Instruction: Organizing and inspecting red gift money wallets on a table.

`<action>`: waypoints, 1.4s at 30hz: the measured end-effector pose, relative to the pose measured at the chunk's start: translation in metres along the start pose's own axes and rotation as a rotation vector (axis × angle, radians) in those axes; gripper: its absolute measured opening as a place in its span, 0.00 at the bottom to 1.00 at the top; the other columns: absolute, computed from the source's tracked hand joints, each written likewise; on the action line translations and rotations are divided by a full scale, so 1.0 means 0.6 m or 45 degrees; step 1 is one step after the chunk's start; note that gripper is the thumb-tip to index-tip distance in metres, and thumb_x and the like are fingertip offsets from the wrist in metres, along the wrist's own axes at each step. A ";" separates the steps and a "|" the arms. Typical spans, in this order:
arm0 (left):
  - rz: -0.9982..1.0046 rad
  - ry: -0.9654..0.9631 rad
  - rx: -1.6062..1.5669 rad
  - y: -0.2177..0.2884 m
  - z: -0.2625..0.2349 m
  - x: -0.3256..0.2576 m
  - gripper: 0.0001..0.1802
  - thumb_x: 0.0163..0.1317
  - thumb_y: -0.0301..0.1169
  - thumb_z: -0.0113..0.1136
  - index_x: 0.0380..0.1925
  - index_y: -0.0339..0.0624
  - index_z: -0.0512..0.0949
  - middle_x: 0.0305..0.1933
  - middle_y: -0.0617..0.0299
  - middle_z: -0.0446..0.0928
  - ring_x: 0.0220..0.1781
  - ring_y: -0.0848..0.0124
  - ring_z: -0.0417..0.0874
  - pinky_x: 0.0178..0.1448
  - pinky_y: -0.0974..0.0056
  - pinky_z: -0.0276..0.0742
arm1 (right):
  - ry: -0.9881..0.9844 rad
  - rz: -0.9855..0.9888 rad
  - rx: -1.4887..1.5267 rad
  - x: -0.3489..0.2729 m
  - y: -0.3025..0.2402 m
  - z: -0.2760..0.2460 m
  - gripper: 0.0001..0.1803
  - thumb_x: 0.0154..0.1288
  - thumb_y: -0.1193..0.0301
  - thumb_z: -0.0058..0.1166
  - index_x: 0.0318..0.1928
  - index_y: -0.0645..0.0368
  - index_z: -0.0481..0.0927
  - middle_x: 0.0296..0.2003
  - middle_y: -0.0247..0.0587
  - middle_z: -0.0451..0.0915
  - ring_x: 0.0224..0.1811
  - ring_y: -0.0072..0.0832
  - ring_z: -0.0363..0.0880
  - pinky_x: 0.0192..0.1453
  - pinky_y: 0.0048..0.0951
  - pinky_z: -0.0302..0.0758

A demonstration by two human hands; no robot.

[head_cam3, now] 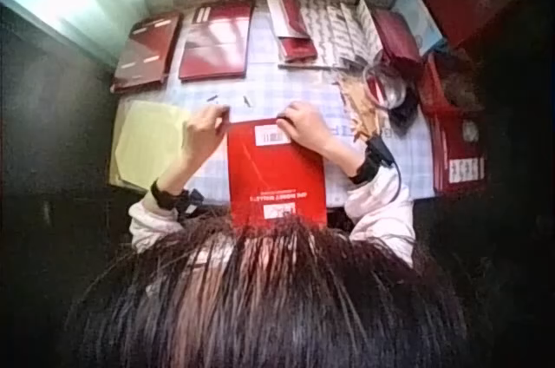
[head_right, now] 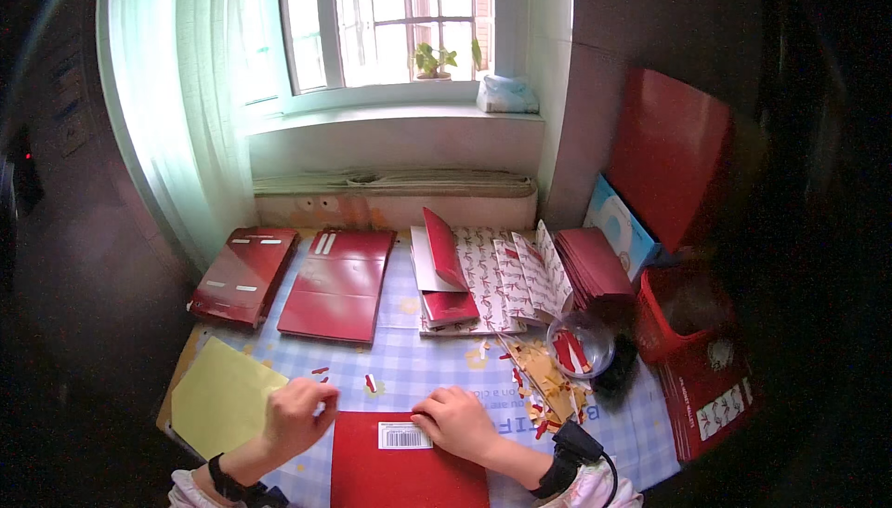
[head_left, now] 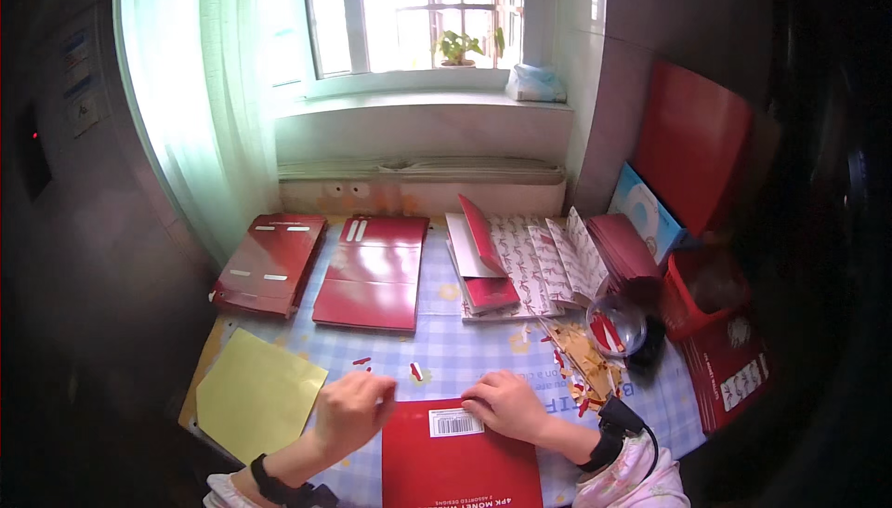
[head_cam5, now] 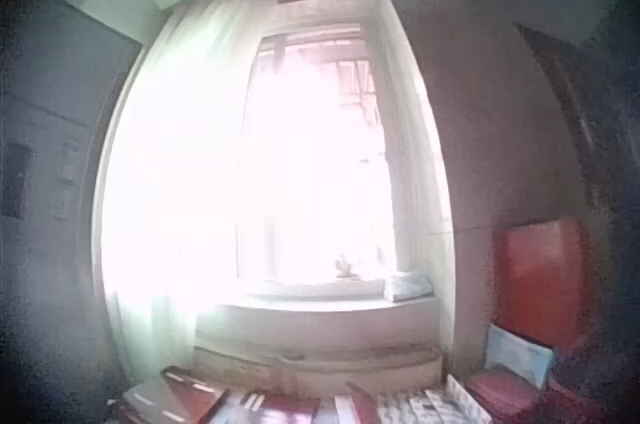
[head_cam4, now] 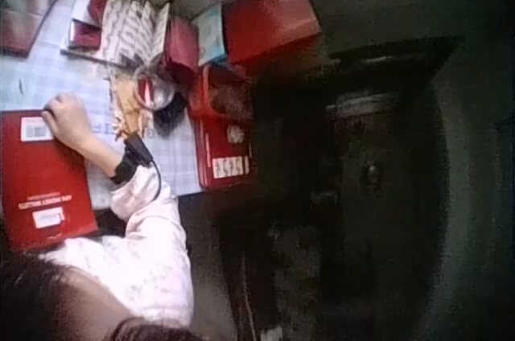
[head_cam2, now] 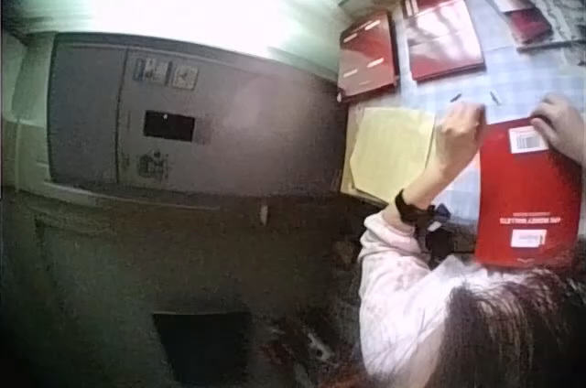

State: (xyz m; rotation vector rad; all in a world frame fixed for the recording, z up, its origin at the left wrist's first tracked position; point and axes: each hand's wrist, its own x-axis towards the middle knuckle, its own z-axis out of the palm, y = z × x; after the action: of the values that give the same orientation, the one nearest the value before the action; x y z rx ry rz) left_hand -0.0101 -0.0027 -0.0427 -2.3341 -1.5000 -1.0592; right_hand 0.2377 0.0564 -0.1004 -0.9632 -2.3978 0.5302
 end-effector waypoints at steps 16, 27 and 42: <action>-0.193 -0.105 -0.383 0.006 0.119 -0.013 0.06 0.52 0.24 0.62 0.30 0.39 0.75 0.18 0.59 0.74 0.17 0.65 0.77 0.20 0.63 0.72 | 0.065 0.012 -0.009 0.004 -0.007 0.001 0.05 0.57 0.64 0.58 0.31 0.50 0.81 0.31 0.29 0.77 0.37 0.30 0.75 0.40 0.33 0.70; 0.380 -0.255 0.004 0.013 0.109 -0.004 0.08 0.47 0.25 0.62 0.30 0.41 0.76 0.19 0.66 0.75 0.17 0.72 0.76 0.20 0.68 0.68 | 0.070 0.024 0.057 0.006 -0.005 0.001 0.06 0.55 0.67 0.61 0.30 0.53 0.80 0.30 0.32 0.76 0.36 0.33 0.75 0.40 0.34 0.70; 0.435 -0.265 0.132 0.019 0.107 -0.005 0.08 0.47 0.28 0.62 0.29 0.41 0.76 0.18 0.68 0.74 0.16 0.74 0.74 0.20 0.69 0.62 | 0.164 0.131 0.214 0.011 -0.004 -0.004 0.07 0.53 0.68 0.64 0.29 0.54 0.79 0.26 0.33 0.78 0.30 0.32 0.76 0.37 0.34 0.72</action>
State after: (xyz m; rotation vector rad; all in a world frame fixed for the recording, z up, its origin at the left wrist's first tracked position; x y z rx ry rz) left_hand 0.0288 0.0215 -0.0889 -2.5647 -1.1227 -0.6578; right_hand 0.2335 0.0600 -0.0953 -1.0175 -2.1611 0.6751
